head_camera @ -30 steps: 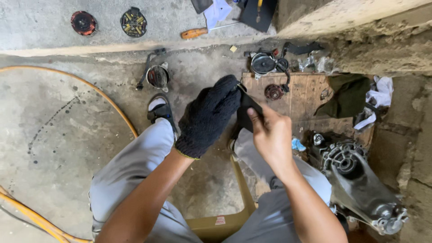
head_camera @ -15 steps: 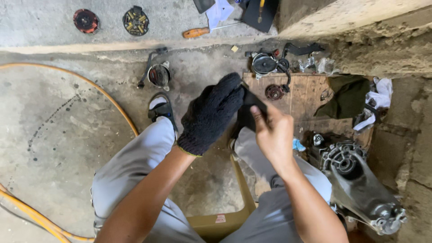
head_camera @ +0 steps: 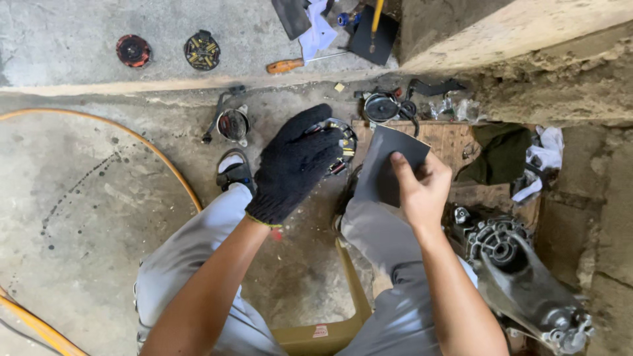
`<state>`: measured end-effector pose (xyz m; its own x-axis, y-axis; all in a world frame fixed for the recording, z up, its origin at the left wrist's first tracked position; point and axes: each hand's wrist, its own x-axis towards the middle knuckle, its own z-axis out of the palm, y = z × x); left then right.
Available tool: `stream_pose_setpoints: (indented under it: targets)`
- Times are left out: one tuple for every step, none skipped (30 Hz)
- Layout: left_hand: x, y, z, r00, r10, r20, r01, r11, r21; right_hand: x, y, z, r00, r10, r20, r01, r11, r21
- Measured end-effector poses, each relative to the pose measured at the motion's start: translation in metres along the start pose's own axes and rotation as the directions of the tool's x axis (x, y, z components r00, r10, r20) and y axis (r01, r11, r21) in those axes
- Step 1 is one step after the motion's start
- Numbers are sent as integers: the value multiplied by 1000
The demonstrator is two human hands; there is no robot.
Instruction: The person sits on a low stool and uses a sanding block to smooth the surface of a clutch friction plate. They hold the plate in one hand and rub the sanding block against it, then flip the plate to work on the other side.
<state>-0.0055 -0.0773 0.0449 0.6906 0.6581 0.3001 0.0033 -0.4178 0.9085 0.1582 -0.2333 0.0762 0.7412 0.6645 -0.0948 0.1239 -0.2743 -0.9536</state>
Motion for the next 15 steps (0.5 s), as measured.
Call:
stream_pose_setpoints:
  targets:
    - [-3,-6,4,1000,2,4,-2,999,-33,-2,5,-4,1000,2,-24,-2,1000,-16]
    - [-15,6,10,1000,23,3,-23,1000,11,-18,3,-14,999,-45,-28,41,993,-109]
    - [-21,5,17,999,43,6,-43,998,53,-24,6,-16,996,-87,-27,79,976,-203]
    - [-29,10,22,998,60,9,-61,994,94,-35,6,-19,992,-124,-20,113,948,-297]
    - [-32,14,27,999,31,27,-32,998,54,-40,6,-20,981,-194,-12,181,935,-306]
    - [-32,15,29,999,7,44,-8,1000,17,-39,6,-16,964,-267,-3,252,915,-314]
    - [-29,22,30,998,-18,63,19,1000,-17,-39,0,-14,942,-337,9,321,891,-321]
    - [-21,27,32,996,-24,81,20,999,44,-33,-5,-14,957,-291,10,277,897,-343]
    - [-12,31,25,995,-30,97,19,994,106,-27,-14,-8,969,-247,14,235,902,-363]
    - [3,40,30,994,8,111,-24,990,142,-15,-21,-17,979,-203,18,195,903,-382]
    - [24,37,6,992,42,121,-62,985,161,2,-42,1,973,-228,35,223,893,-391]
    - [60,58,20,994,21,105,-36,989,144,33,-67,-29,962,-265,66,270,881,-389]
    - [68,56,16,994,2,105,-16,992,129,40,-71,-26,951,-296,84,305,873,-382]
    - [82,66,27,994,-17,104,5,993,114,51,-78,-43,952,-294,85,304,877,-373]
    - [82,67,35,995,-42,95,36,997,64,52,-75,-50,953,-291,88,303,881,-364]
